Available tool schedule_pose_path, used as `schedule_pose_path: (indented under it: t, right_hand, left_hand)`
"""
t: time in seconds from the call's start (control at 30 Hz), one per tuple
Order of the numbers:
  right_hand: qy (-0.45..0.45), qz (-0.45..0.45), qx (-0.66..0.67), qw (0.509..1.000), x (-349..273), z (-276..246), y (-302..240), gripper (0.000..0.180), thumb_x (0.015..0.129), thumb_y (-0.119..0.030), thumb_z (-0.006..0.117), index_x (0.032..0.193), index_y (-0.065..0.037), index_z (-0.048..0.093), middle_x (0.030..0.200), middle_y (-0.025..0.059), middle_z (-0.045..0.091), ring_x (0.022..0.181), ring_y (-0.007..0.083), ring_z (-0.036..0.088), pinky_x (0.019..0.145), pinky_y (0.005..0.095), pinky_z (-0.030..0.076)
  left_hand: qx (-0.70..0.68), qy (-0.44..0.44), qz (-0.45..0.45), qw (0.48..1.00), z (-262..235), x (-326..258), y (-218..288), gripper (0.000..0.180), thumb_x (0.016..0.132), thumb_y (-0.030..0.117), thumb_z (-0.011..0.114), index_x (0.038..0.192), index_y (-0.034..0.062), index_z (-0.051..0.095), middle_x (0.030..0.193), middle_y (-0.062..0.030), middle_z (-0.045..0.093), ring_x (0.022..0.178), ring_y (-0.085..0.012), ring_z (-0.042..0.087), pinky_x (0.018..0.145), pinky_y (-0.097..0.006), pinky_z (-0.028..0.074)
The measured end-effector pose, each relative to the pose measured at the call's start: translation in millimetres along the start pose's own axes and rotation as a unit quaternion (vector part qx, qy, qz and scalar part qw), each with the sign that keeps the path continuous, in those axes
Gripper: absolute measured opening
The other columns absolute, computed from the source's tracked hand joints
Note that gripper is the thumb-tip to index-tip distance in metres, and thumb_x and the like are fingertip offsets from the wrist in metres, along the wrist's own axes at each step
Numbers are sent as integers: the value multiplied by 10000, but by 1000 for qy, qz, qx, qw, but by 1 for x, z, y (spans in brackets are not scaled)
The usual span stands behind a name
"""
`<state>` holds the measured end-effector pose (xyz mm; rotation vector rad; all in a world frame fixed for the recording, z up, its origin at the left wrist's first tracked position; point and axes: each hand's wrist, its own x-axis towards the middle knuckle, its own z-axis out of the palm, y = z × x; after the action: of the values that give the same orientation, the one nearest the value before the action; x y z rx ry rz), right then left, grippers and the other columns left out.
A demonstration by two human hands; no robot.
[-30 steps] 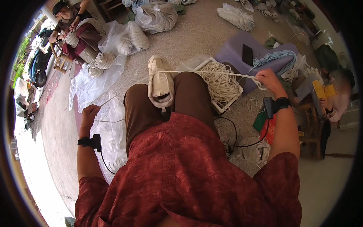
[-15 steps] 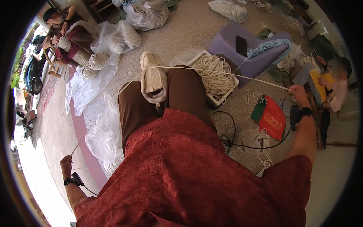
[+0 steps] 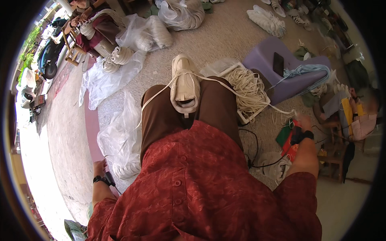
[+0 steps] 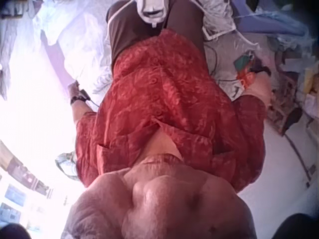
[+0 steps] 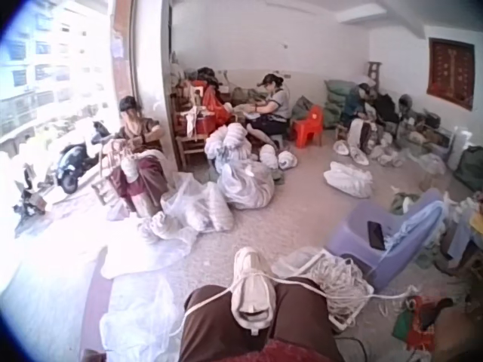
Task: Lacing a cream-colored sneaker in a manufacturing setting.
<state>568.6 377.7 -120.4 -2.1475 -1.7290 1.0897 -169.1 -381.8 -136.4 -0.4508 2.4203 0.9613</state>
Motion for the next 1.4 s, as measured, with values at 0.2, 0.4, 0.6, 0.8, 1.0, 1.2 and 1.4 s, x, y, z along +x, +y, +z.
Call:
schedule_pose_path:
  t: [0.2,0.4,0.6,0.8,1.0,1.2,1.4]
  right_hand:
    - [-543,-82,335,766,-148,219,-263,118,857,-104,573,804,-57,479,626,17,453,494,83,443,375,189,298]
    - [-627,-167,199,734,-192,274,-355,118,815,-93,604,751,-38,523,597,9,485,482,78,445,410,177,306]
    - [-516,-298,1,803,-170,292,-379,86,749,-65,624,706,-16,568,570,24,530,567,95,518,484,222,376]
    - [-213,-519,-156,813,-156,314,-395,204,728,-91,642,571,-9,540,553,35,543,543,131,522,520,284,411]
    - [-306,-294,253,869,-152,335,-388,190,754,-72,649,619,-16,527,576,36,545,516,117,517,470,257,413]
    - [-387,-221,327,833,-167,338,-384,149,786,0,605,673,-30,512,608,27,535,503,92,496,436,215,396]
    - [-293,-353,200,866,-155,351,-381,155,744,-20,621,644,-8,503,590,83,546,522,162,543,489,309,444]
  left_hand:
    - [-209,-354,140,901,192,-93,183,152,874,203,563,836,56,564,613,5,545,460,-45,433,407,-168,336]
    - [-97,-541,273,789,235,-171,299,145,877,202,561,834,64,573,674,-7,595,551,-63,505,505,-174,397]
    - [23,-521,421,743,285,-182,316,133,860,172,580,859,45,620,755,-4,622,659,-61,541,566,-210,432]
    - [175,-225,780,557,316,-193,334,75,768,168,613,811,108,626,798,-57,636,711,-275,615,596,-347,492]
    - [-13,-100,707,700,350,-193,312,81,772,151,620,833,98,611,791,-92,632,697,-300,615,585,-362,496]
    - [-71,-106,683,719,356,-192,306,68,770,95,619,829,62,608,802,-133,632,715,-313,619,611,-360,496]
    - [-106,-142,606,776,351,-194,302,69,768,48,611,834,32,600,708,-124,596,619,-241,587,586,-310,468]
